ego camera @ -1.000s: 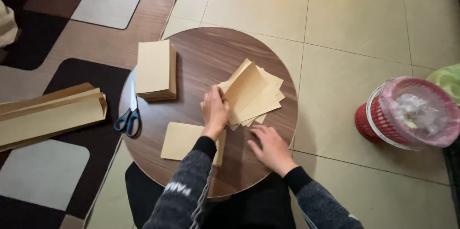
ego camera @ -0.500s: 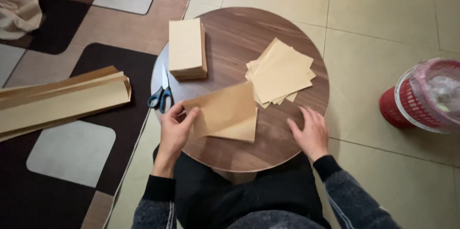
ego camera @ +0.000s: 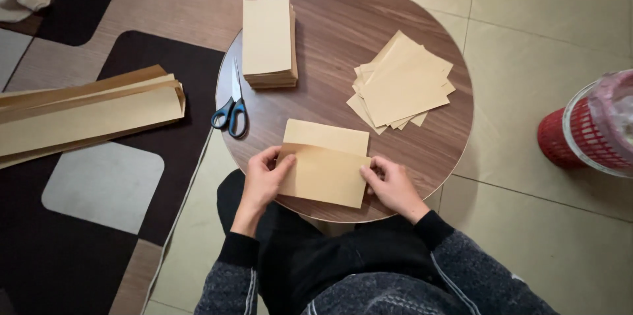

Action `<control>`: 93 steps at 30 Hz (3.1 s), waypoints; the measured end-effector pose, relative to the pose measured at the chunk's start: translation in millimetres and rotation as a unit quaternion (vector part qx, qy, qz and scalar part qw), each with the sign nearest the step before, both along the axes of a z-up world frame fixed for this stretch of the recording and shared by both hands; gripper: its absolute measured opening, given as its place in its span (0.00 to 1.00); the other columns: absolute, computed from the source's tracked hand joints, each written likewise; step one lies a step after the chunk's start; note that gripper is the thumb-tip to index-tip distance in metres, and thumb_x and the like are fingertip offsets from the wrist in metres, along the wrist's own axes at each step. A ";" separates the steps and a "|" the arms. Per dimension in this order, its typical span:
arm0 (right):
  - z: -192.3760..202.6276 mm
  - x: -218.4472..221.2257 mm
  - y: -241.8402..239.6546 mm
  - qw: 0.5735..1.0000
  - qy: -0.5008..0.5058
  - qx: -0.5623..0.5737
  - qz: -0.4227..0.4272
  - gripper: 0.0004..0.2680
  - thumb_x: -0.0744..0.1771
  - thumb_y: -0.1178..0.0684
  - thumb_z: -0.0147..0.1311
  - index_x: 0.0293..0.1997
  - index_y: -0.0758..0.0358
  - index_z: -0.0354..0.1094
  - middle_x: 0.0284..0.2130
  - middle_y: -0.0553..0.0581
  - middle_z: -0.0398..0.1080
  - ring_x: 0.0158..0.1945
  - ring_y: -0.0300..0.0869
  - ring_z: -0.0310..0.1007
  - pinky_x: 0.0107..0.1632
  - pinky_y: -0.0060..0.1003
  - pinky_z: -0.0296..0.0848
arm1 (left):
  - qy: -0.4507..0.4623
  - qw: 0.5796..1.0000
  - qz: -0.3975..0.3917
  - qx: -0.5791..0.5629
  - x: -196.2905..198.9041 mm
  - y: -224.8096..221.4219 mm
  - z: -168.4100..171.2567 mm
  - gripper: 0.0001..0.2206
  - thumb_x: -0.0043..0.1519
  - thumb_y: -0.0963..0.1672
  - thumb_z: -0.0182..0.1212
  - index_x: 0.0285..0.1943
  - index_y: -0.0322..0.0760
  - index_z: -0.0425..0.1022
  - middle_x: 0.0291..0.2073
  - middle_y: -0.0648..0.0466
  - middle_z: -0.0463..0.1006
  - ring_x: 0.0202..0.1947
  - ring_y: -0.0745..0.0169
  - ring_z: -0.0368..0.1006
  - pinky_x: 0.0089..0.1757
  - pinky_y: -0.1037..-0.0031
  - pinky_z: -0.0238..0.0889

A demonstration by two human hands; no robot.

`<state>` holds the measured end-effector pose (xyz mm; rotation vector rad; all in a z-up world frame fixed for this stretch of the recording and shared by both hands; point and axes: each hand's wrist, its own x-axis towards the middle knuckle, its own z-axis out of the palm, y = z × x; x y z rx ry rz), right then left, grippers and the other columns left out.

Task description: Folding brown paper sheets into bags and stacking them on a table

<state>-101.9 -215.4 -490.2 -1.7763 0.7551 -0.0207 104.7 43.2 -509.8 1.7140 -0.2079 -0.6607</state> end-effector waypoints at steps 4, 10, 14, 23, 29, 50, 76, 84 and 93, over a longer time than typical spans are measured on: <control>-8.5 5.8 -5.5 0.998 0.014 0.043 -0.051 0.10 0.72 0.50 0.64 0.46 0.70 0.79 0.21 0.64 0.80 0.21 0.43 0.80 0.24 0.32 0.77 | -0.013 1.000 0.000 0.009 5.8 -4.0 26.4 0.18 0.63 0.46 0.82 0.60 0.35 0.89 0.37 0.51 0.87 0.38 0.64 0.79 0.43 0.69 0.77; 17.6 27.0 -9.0 0.996 0.031 0.016 -0.080 0.12 0.71 0.47 0.67 0.44 0.69 0.81 0.19 0.64 0.79 0.14 0.43 0.75 0.18 0.34 0.73 | -0.087 0.993 -0.013 0.079 27.8 -12.7 2.3 0.13 0.61 0.50 0.85 0.48 0.43 0.92 0.29 0.55 0.87 0.32 0.68 0.80 0.38 0.71 0.77; 6.8 39.5 -22.4 0.995 0.047 -0.027 -0.079 0.12 0.69 0.46 0.70 0.42 0.68 0.82 0.20 0.59 0.81 0.18 0.41 0.78 0.24 0.34 0.75 | -0.126 0.982 -0.011 0.141 39.5 -20.8 -2.2 0.14 0.57 0.52 0.85 0.43 0.42 0.91 0.29 0.53 0.87 0.34 0.58 0.83 0.38 0.66 0.76; 4.8 52.7 -30.8 0.972 0.170 -0.158 -0.029 0.13 0.68 0.32 0.65 0.39 0.48 0.86 0.21 0.43 0.82 0.34 0.43 0.88 0.47 0.38 0.81 | -0.168 0.961 -0.024 0.218 50.5 -24.7 -9.0 0.16 0.57 0.55 0.83 0.35 0.45 0.88 0.25 0.52 0.86 0.35 0.45 0.86 0.38 0.60 0.76; 4.1 52.1 -33.5 0.965 0.190 -0.178 -0.018 0.14 0.67 0.31 0.64 0.39 0.47 0.86 0.24 0.43 0.84 0.41 0.48 0.89 0.51 0.44 0.83 | -0.168 0.964 -0.024 0.203 43.1 -25.1 2.5 0.17 0.57 0.55 0.83 0.35 0.43 0.87 0.26 0.47 0.85 0.35 0.40 0.85 0.39 0.57 0.75; 21.2 37.9 -30.8 0.982 0.043 0.104 -0.154 0.22 0.76 0.45 0.55 0.72 0.79 0.67 0.54 0.78 0.82 0.51 0.55 0.87 0.52 0.47 0.87 | -0.244 0.943 -0.015 0.224 16.3 -48.9 36.8 0.30 0.72 0.50 0.62 0.78 0.21 0.69 0.56 0.24 0.82 0.62 0.16 0.76 0.64 0.34 0.65; 2.8 16.8 -155.6 0.947 0.001 -0.292 -0.136 0.10 0.72 0.42 0.67 0.53 0.53 0.84 0.40 0.60 0.85 0.47 0.56 0.86 0.49 0.51 0.82 | -0.312 0.930 0.009 0.192 -29.1 -113.4 49.4 0.23 0.71 0.47 0.65 0.70 0.25 0.77 0.52 0.32 0.81 0.55 0.21 0.79 0.58 0.41 0.69; 17.3 49.8 -211.5 0.930 0.162 -0.324 -0.068 0.34 0.66 0.34 0.73 0.74 0.69 0.63 0.64 0.72 0.67 0.71 0.71 0.68 0.71 0.65 0.71 | -0.402 0.844 -0.165 0.315 -14.4 -240.8 15.8 0.29 0.63 0.63 0.67 0.54 0.39 0.83 0.46 0.44 0.83 0.53 0.39 0.82 0.48 0.50 0.78; -2.6 38.0 -213.9 0.950 0.100 -0.231 -0.187 0.24 0.67 0.45 0.69 0.70 0.52 0.63 0.40 0.52 0.82 0.57 0.58 0.83 0.65 0.60 0.74 | -0.331 0.877 -0.165 0.308 -17.0 -249.9 22.2 0.31 0.56 0.55 0.83 0.62 0.42 0.72 0.54 0.44 0.78 0.58 0.34 0.77 0.53 0.43 0.73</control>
